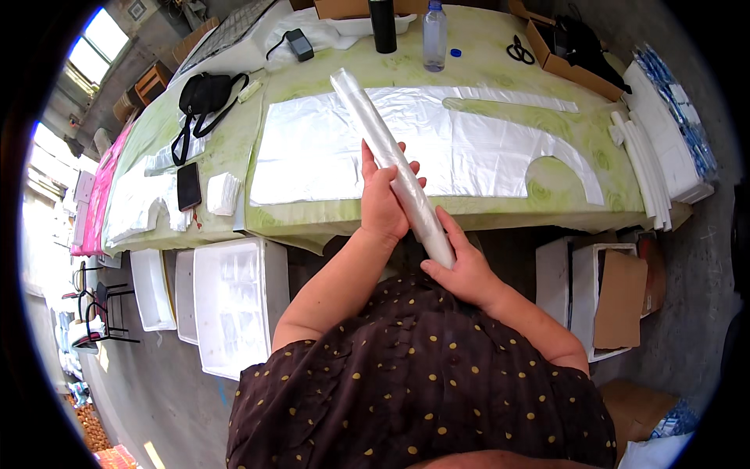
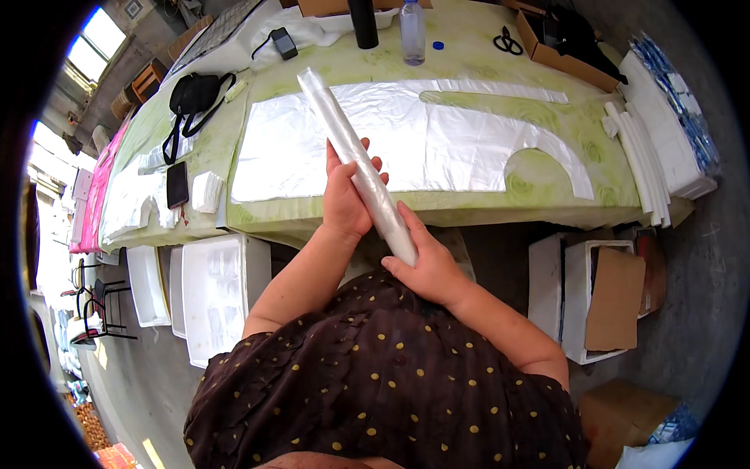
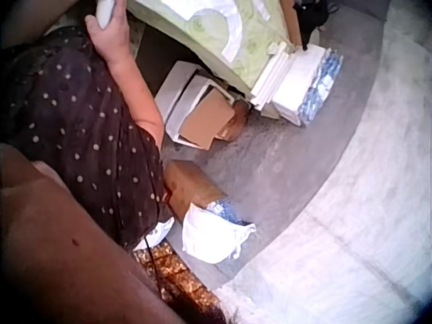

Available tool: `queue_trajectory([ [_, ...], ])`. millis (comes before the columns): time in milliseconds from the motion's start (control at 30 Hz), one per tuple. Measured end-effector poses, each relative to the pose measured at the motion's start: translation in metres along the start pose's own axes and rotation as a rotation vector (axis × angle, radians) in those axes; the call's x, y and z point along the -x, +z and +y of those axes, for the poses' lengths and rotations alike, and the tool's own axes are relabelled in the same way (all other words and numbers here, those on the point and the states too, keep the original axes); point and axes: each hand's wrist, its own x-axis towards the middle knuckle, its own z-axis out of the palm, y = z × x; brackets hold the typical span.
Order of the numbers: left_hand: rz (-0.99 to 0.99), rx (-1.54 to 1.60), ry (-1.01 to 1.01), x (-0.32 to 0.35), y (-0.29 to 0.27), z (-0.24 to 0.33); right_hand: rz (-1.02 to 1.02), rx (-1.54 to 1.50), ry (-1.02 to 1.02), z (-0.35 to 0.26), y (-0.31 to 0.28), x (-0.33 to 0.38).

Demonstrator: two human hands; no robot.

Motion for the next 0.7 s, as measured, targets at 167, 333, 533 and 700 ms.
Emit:
queue_trajectory([
  [167,-0.079,0.104,-0.024,-0.007,-0.003,-0.003,-0.003,-0.074,-0.08,0.016,0.001,-0.005],
  [333,0.076,-0.213,0.055,-0.019,0.016,0.0,0.064,0.389,-0.102,0.005,-0.003,-0.002],
  [533,0.035,-0.334,0.073,-0.024,0.017,0.0,0.072,0.061,0.001,0.005,0.001,-0.002],
  [700,-0.06,-0.304,0.096,-0.056,-0.004,-0.006,0.086,0.193,0.011,0.018,-0.003,-0.006],
])
